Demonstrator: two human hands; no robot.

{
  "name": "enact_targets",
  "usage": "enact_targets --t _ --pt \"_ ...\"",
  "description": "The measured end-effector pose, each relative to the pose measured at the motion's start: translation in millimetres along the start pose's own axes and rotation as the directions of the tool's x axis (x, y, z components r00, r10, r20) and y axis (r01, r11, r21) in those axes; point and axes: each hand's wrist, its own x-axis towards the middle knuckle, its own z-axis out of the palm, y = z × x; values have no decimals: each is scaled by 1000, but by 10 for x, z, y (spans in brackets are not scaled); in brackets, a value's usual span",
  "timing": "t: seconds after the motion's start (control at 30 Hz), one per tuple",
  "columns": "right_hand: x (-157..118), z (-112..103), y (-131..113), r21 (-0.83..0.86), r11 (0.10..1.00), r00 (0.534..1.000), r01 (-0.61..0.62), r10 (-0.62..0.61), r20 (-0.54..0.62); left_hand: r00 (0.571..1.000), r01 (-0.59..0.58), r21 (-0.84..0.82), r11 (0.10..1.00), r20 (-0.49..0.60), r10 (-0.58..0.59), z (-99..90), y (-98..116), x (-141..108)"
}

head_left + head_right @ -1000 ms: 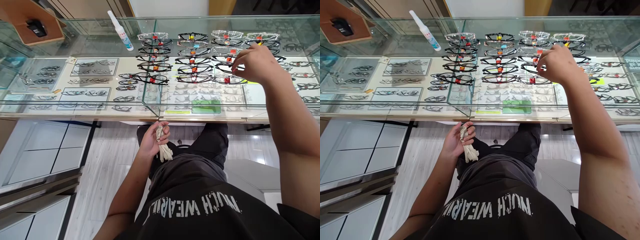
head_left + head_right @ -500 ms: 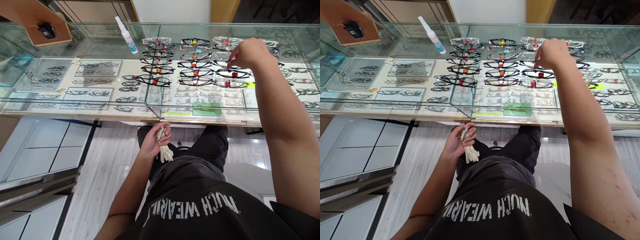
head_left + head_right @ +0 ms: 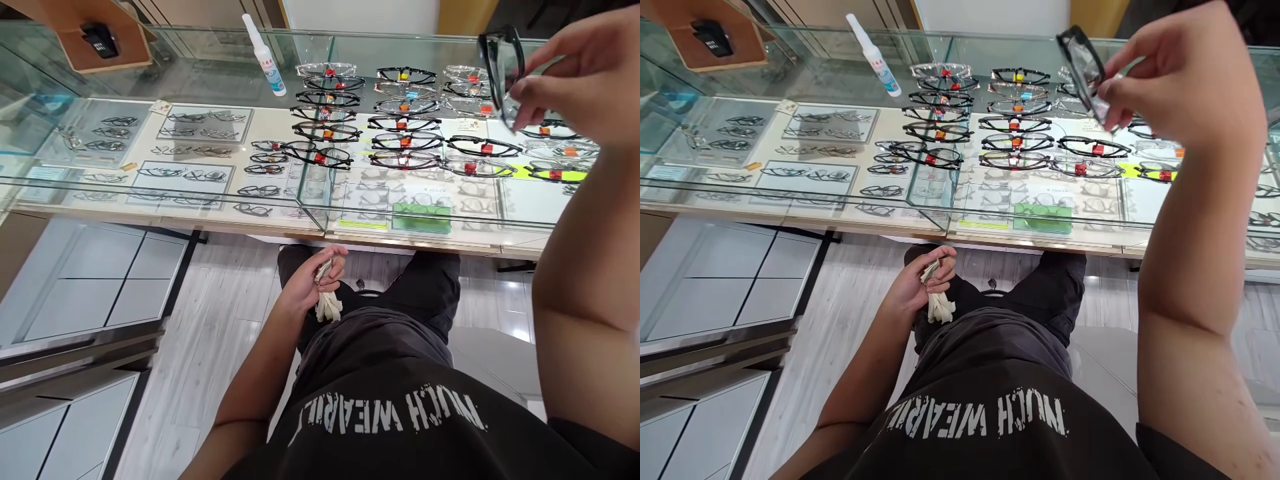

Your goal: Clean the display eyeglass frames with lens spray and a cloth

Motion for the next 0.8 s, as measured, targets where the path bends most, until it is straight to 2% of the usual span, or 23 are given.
enact_targets --t 0.07,0.13,0.2,0.27,0.33,0.43,0.5,0.6,0.8 --pt "-303 137 -277 178 984 999 -9 0 49 1000 7 43 999 17 -8 52 3 42" --pt "-594 406 -480 328 942 982 74 -126 140 999 8 76 997 35 -11 111 -18 97" --pt "-863 760 -577 423 899 941 110 -232 248 999 6 100 995 44 -10 169 -70 154" --pt "-1109 1133 -591 390 900 898 196 -324 296 999 9 128 992 40 -14 212 -151 198" --pt "-1327 1457 -569 240 920 873 311 -376 311 1000 22 175 984 18 -25 230 -249 218" --pt "-1580 1770 -546 117 906 856 406 -422 300 999 31 258 966 -44 -20 204 -391 204" --pt "-1695 1860 -546 91 900 847 427 -433 309 996 29 293 956 -85 -4 163 -473 184" --pt "-1802 1888 -545 93 896 826 435 -438 354 991 0 329 944 -123 43 92 -585 180" --pt "-1870 1857 -521 172 910 824 378 -415 385 963 -169 438 883 -116 242 17 -794 279"
